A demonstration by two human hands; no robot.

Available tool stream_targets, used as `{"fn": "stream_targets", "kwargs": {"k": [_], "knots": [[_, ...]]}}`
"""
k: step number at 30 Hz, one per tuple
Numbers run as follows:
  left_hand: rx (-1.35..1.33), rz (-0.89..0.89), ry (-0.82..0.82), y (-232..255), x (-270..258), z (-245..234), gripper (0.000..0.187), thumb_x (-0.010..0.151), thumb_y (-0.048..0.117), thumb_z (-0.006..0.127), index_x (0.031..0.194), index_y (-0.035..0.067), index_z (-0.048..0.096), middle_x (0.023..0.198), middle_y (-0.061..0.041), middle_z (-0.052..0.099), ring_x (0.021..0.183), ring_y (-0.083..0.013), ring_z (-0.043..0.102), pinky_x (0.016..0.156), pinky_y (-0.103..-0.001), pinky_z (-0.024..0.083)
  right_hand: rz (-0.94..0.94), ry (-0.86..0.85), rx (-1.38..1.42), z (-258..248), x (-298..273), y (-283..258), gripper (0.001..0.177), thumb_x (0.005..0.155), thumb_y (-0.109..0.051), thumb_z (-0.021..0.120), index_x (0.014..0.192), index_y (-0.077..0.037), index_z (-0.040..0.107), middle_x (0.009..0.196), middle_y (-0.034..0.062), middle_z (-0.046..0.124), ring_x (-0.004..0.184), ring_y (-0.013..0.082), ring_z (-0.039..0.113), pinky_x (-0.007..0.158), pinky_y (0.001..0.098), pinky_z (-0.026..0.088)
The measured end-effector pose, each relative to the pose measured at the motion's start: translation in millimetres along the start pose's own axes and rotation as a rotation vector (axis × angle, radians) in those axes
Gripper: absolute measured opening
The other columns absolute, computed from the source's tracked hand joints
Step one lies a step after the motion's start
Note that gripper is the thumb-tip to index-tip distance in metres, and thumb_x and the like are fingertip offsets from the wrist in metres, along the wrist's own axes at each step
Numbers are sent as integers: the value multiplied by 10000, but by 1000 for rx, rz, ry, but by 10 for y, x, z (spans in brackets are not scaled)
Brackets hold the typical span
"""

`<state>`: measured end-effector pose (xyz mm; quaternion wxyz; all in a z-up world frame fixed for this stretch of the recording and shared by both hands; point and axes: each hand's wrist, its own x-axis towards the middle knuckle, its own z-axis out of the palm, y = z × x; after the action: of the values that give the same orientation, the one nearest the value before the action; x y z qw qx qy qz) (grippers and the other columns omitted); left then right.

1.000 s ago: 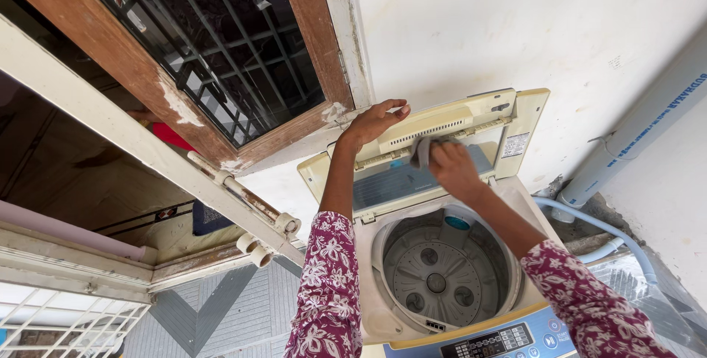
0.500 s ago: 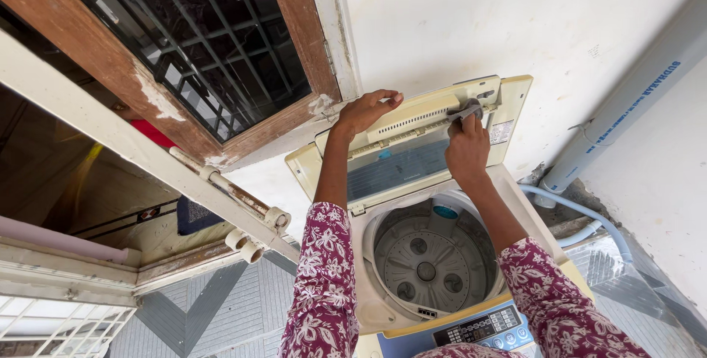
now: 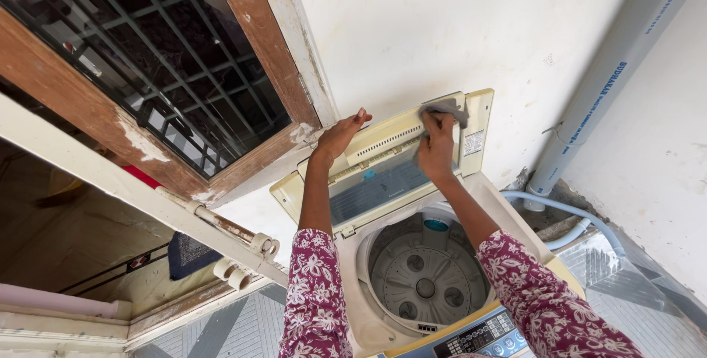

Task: The person cleans a washing machine by wiping the exterior lid, control panel, and the inside of the drum with a cloth.

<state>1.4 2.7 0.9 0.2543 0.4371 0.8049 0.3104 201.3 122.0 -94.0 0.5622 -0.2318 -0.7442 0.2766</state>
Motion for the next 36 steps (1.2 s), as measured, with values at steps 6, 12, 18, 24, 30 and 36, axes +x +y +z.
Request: {"fn": "stream_targets", "kwargs": {"k": [6, 12, 18, 24, 30, 36], "knots": [[-217, 51, -60, -45, -111, -39, 1150, 671, 971, 120, 1468, 285, 583, 1566, -88, 479, 1440, -314, 459, 1197, -586, 203, -472, -498, -234, 1022, -760, -941, 412, 678, 37, 690, 1089, 17, 715, 1197, 162, 581, 1099, 337, 617, 881, 430, 539], [-85, 73, 1, -48, -138, 58, 1149, 679, 970, 35, 1406, 301, 622, 1519, -5, 578, 1358, -295, 592, 1189, -494, 321, -707, -400, -260, 1024, -910, -867, 306, 791, -106, 722, 1086, -26, 739, 1131, 98, 590, 1081, 285, 599, 891, 415, 503], [37, 119, 24, -87, -158, 63, 1082, 735, 964, 69, 1398, 318, 629, 1506, -31, 591, 1430, -289, 494, 1195, -452, 318, -1061, -439, -400, 397, -659, -266, 216, 837, -117, 697, 1042, -99, 762, 1057, 9, 590, 981, 249, 533, 803, 395, 481], [46, 76, 3, -97, -118, 108, 1103, 679, 965, 42, 1423, 371, 599, 1535, 17, 549, 1444, -277, 436, 1219, -513, 240, -503, -31, -85, -218, -278, 296, 214, 755, 118, 561, 873, -31, 657, 963, 131, 652, 946, 291, 605, 737, 369, 518], [-85, 18, -35, -58, -56, 54, 1101, 656, 970, 76, 1447, 369, 551, 1544, 68, 539, 1385, -228, 571, 1211, -530, 290, -200, 212, -234, -705, 517, 367, 228, 762, 88, 518, 913, 5, 666, 952, 155, 584, 965, 376, 467, 854, 467, 411], [-148, -35, -72, -65, -76, -26, 1142, 641, 952, 59, 1613, 394, 279, 1504, -93, 581, 1462, -308, 427, 1214, -585, 226, -236, 39, -33, 33, 75, 122, 345, 859, 55, 410, 1137, 1, 607, 1449, 190, 614, 1544, 410, 419, 1320, 517, 311]]}}
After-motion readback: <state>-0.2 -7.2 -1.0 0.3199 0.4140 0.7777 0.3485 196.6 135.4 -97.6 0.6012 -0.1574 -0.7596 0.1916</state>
